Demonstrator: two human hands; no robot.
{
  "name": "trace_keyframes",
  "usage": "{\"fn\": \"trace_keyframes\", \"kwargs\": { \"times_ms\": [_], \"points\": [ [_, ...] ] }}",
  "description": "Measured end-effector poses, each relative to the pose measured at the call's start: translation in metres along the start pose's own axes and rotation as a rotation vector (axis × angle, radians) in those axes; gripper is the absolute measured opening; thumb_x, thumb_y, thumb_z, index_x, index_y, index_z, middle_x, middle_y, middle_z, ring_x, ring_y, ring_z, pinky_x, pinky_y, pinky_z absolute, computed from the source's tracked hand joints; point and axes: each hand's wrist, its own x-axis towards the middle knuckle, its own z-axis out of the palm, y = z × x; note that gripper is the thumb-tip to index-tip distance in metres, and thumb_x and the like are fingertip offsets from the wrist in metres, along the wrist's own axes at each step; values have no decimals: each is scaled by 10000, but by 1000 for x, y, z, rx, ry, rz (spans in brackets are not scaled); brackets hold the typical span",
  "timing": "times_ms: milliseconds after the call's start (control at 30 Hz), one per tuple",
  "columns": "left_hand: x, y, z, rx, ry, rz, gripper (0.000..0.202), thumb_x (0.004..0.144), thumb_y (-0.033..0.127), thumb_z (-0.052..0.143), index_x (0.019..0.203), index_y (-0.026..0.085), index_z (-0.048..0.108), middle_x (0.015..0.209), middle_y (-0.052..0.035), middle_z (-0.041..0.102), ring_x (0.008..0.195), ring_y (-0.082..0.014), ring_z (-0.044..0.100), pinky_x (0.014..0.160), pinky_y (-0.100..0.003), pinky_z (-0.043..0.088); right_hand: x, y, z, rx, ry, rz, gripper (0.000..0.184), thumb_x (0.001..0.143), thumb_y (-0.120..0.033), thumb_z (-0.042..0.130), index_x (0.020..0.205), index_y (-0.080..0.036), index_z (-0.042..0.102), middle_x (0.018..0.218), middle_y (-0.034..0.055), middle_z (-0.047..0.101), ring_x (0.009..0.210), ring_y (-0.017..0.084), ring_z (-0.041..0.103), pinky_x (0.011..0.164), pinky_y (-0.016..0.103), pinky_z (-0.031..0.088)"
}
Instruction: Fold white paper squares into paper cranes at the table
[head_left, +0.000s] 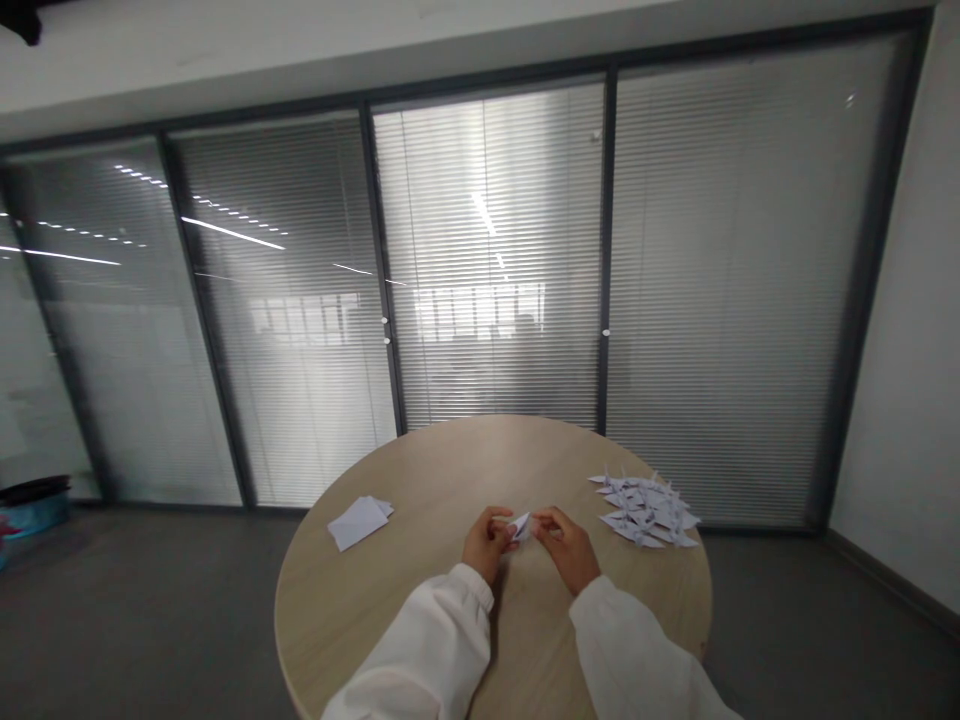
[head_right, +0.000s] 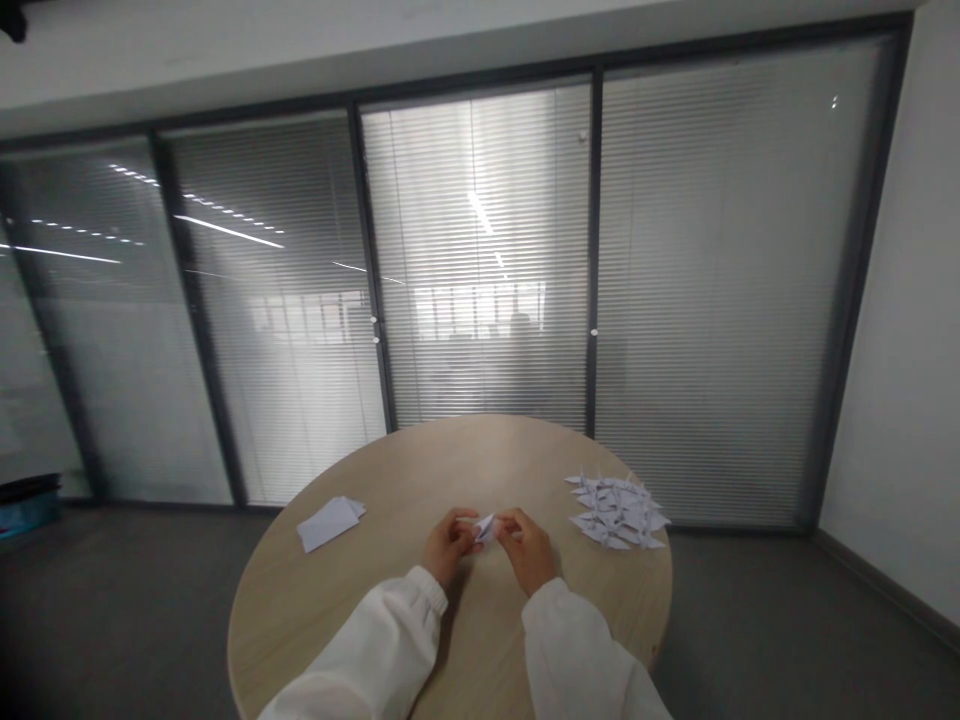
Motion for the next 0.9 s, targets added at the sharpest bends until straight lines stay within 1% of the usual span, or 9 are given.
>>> {"fn": "trace_keyframes", "kwargs": {
  "times_ms": [133, 267, 367, 467, 633, 767, 900],
  "points": [
    [0, 0, 0, 97, -36, 87, 280, 567, 251, 647, 813, 170, 540, 575, 34, 528, 571, -118, 529, 562, -253, 462, 2, 0, 1, 42, 21, 48, 213, 672, -362, 564, 817, -207, 580, 774, 22, 643, 737, 166, 596, 662, 267, 464],
    [-1, 0, 0, 247, -42, 178, 311, 547, 202, 660, 838, 182, 553, 660, 19, 573, 642, -121, 542, 600, -224, 433, 3, 1, 0, 58, 48, 45, 215, 646, -351, 590, 807, -209, 572, 769, 11, 645, 747, 166, 596, 697, 275, 460],
    [-2, 1, 0, 316, -34, 185, 314, 543, 211, 663, 838, 191, 557, 726, 5, 598, 706, -140, 557, 615, -227, 431, 2, 1, 0, 61, 29, 43, 170, 658, -336, 580, 768, -206, 575, 765, 7, 644, 733, 163, 596, 688, 271, 460],
    [-3, 2, 1, 347, -14, 185, 304, 542, 216, 661, 829, 193, 563, 729, 3, 602, 716, -147, 565, 622, -230, 434, 1, 2, 0, 55, 16, 34, 149, 672, -330, 569, 748, -203, 582, 762, 7, 642, 710, 159, 595, 664, 264, 465],
    [-4, 6, 2, 397, -12, 211, 238, 569, 233, 634, 798, 192, 582, 729, -4, 617, 708, -152, 575, 623, -235, 437, 1, 4, 0, 18, 10, -46, 172, 665, -353, 577, 733, -203, 625, 760, 19, 644, 708, 161, 590, 647, 261, 468],
    [-5, 8, 2, 445, 1, 227, 195, 578, 249, 624, 761, 186, 602, 722, -10, 625, 704, -157, 581, 625, -239, 441, 2, 6, 0, 36, 10, -23, 204, 676, -381, 565, 716, -201, 652, 747, 35, 661, 707, 171, 599, 667, 277, 470],
    [-4, 7, 2, 448, 34, 230, 178, 583, 250, 619, 747, 182, 604, 719, -15, 627, 688, -155, 584, 621, -241, 451, 3, 7, 0, 56, 2, 4, 248, 694, -405, 542, 762, -198, 661, 780, 50, 671, 727, 182, 602, 672, 282, 471]
  ]
}}
